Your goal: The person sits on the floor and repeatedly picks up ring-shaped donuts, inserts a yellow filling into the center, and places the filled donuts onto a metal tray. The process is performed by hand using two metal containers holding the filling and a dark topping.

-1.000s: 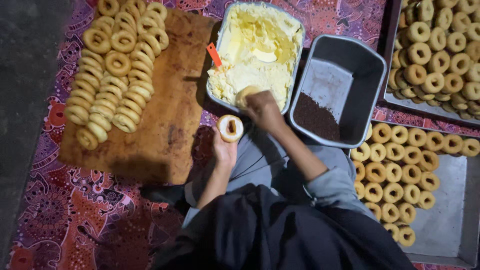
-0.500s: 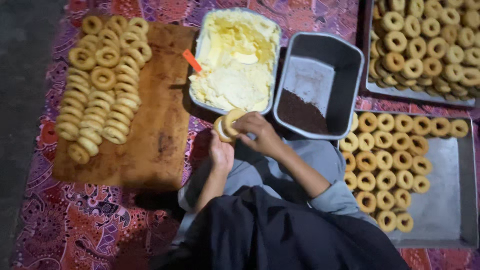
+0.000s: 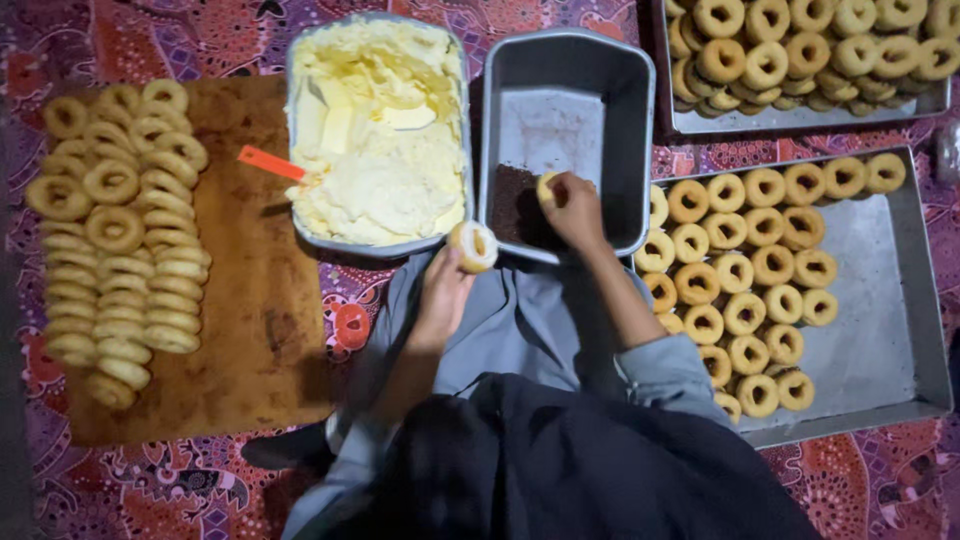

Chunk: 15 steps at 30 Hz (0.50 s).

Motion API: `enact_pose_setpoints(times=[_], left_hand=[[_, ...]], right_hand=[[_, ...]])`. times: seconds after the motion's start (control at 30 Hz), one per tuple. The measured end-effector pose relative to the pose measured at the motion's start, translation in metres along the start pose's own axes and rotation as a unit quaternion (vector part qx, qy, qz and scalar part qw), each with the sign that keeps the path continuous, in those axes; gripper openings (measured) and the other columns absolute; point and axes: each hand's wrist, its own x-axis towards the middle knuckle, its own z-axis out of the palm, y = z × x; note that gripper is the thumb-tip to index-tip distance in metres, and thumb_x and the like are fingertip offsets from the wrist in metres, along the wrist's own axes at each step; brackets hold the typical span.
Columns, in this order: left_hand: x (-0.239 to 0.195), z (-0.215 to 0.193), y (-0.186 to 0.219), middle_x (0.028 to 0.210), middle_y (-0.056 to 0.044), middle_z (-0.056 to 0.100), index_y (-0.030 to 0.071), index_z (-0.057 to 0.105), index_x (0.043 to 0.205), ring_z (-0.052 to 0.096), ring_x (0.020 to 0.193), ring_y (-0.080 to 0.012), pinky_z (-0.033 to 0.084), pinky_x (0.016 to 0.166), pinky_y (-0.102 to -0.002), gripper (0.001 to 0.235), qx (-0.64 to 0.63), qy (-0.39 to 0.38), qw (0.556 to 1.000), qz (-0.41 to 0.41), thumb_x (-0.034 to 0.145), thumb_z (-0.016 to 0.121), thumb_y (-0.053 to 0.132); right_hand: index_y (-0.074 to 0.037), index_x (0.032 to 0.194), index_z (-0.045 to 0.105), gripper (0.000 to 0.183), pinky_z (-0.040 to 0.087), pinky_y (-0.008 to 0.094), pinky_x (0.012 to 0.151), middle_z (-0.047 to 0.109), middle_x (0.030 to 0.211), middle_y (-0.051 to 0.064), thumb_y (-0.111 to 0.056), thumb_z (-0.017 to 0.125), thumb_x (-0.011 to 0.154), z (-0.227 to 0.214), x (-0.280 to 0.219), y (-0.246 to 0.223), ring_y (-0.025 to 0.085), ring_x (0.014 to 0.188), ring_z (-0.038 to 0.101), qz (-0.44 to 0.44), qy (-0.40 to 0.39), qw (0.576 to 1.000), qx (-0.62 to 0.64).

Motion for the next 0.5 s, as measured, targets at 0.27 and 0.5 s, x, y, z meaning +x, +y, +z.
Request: enact_pose_setpoints(times=[0.27,0.5], left_hand=[[0.109,0.074,-0.029,0.125,-0.027,0.062,-0.009,0.065,0.106,0.062,0.113,-0.0421,0.051,0.097,-0.044,0.030,0.715,-0.143,0.606,0.319,0.082,0.070,0.009],[0.131,0.062,-0.066,0.114,-0.021,0.070,-0.001,0.065,0.114,0.067,0.106,-0.0358,0.052,0.094,-0.044,0.028,0.613,-0.002,0.788,0.054,0.103,0.052,0.021]], right_hand=[[-0.001,0.109,0.069,0.026,0.056,0.039,0.068,0.072,0.094,0.015,-0.010,0.059,0.087,-0.013,-0.019,0.062,0.022,0.076,0.070,0.301,0.063,0.827,0.470],[0.000,0.112,0.065,0.026,0.056,0.036,0.080,0.069,0.102,0.013,-0.008,0.056,0.088,-0.047,-0.038,0.034,0.024,0.090,0.067,0.230,0.083,0.709,0.662]])
